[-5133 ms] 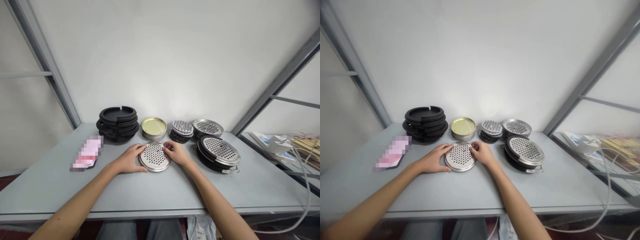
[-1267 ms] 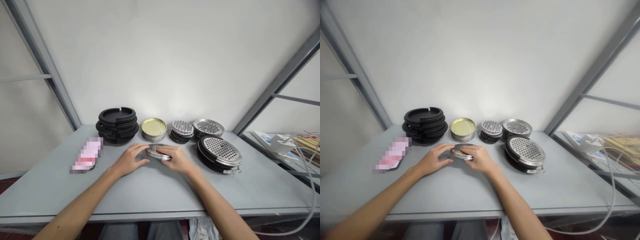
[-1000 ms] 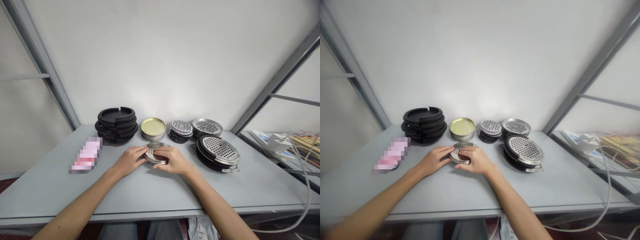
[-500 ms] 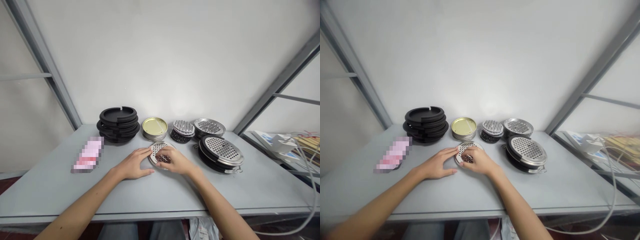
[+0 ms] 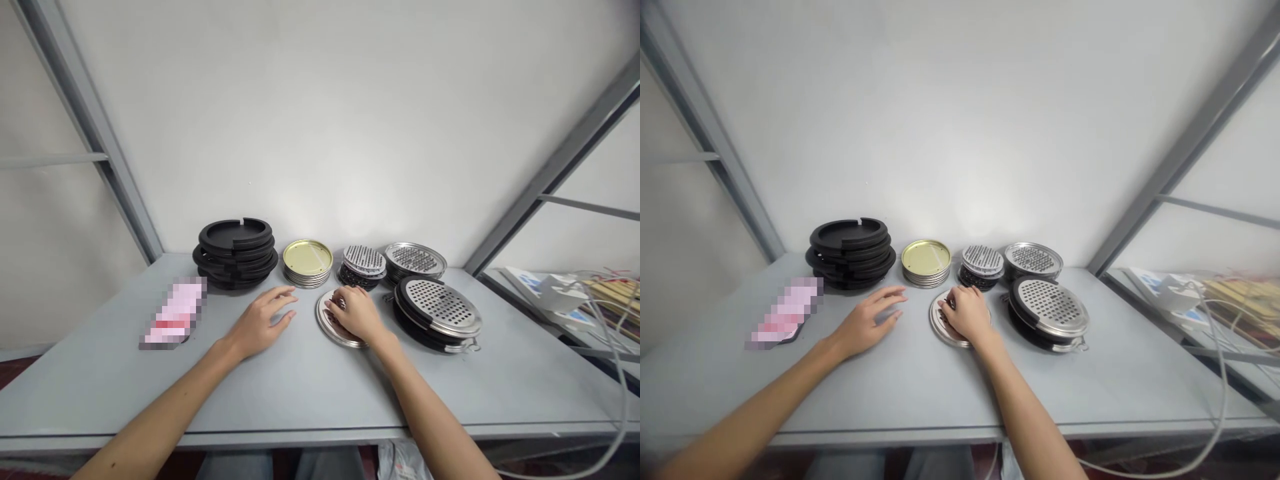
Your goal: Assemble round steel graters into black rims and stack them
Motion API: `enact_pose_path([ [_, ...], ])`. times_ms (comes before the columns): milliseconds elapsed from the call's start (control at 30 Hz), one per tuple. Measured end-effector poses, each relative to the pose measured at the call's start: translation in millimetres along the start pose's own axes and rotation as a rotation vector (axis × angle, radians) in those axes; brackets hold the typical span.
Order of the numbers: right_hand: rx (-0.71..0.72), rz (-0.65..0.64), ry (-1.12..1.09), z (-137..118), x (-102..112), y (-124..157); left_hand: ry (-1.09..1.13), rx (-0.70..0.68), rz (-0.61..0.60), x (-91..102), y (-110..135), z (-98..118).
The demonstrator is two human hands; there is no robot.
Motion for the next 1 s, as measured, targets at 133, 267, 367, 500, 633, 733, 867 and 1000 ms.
enact_pose_path([
  [133, -0.043, 0.073, 0.051, 6, 4, -2, -0.201, -0.052, 0.414, 47.4, -14, 9],
  [267, -0.033, 0.076, 0.042, 8, 2, -1, -0.462, 0.093, 0.618, 94.7, -50, 0],
  [367, -0.035, 0.062, 0.038, 9, 0, -1, -0.626, 0.244, 0.328, 102.6, -91, -30],
  [500, -0.038, 0.069, 0.039, 9, 0, 0, -0.594, 0.413, -0.09, 87.3, -115, -70],
  [633, -0.035, 0.069, 0.021, 8, -1, 0, -0.661, 0.422, -0.092, 80.1, -118, -72],
  [733, -0.033, 0.067, -0.008, 7, -1, 0, -0.696, 0.387, -0.062, 74.6, -118, -58],
  [867, -0.045, 0.067, -0.032, 9, -2, 0, -0.746, 0.254, -0.007, 68.1, -119, -36],
  [1000, -0.046, 0.068, -0.036, 11, -2, 0, -0.717, 0.041, 0.088, 63.4, -114, -19],
])
Point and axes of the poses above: each hand's wrist, its own y-axis away from the middle knuckle, its own x-axis out of the back of the hand, z = x × y, the point moved 7 cm from there along -y, towards the middle knuckle, and after that the axes turned 7 degrees about z, right-handed, at the moved point
